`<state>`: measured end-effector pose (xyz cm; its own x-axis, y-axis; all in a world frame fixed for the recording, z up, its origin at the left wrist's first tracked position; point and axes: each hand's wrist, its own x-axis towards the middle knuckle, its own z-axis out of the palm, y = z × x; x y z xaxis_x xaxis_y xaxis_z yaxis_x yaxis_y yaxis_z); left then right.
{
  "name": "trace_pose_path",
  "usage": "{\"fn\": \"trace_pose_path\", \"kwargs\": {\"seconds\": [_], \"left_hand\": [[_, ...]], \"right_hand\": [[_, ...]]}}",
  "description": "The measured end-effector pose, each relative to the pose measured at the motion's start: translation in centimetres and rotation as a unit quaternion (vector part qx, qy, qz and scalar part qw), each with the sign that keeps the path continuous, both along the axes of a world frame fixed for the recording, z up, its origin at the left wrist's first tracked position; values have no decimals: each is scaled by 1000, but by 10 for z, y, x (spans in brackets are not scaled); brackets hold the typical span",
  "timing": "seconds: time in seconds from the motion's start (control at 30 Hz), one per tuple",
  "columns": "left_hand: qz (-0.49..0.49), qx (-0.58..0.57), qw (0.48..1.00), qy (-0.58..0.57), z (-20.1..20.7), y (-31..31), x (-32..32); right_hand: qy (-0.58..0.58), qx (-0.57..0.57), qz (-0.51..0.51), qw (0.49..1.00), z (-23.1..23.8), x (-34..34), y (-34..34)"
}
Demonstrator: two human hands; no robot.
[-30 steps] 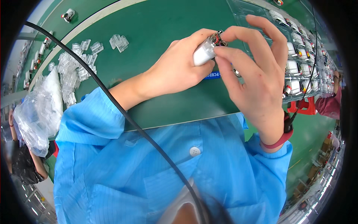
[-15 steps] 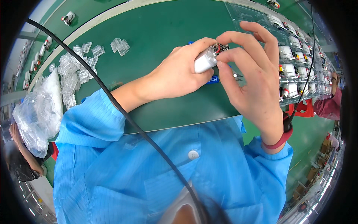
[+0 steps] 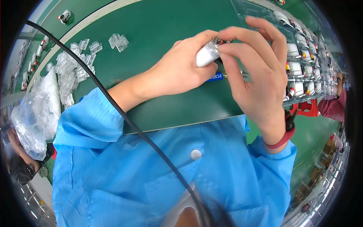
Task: Assembling small electronic components and placing them into a plastic shipping tray.
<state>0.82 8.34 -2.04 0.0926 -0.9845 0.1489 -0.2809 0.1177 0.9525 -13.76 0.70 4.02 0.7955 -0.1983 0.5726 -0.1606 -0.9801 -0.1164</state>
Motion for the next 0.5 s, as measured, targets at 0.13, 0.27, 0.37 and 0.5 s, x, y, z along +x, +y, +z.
{"fn": "trace_pose_path", "kwargs": {"seconds": [0.13,0.27,0.37,0.5], "left_hand": [[-22,-13,1000,-16,0,1,0],[4,-25,999,32,-3,-1,0],[12,-50,998,25,-6,0,-1],[25,-52,998,30,-6,-1,-2]], "right_hand": [[-67,78,32,994,-23,-8,-9],[-68,150,21,986,-28,-8,-1],[-107,194,24,975,-38,-4,-2],[-124,180,11,976,-44,-1,1]]}}
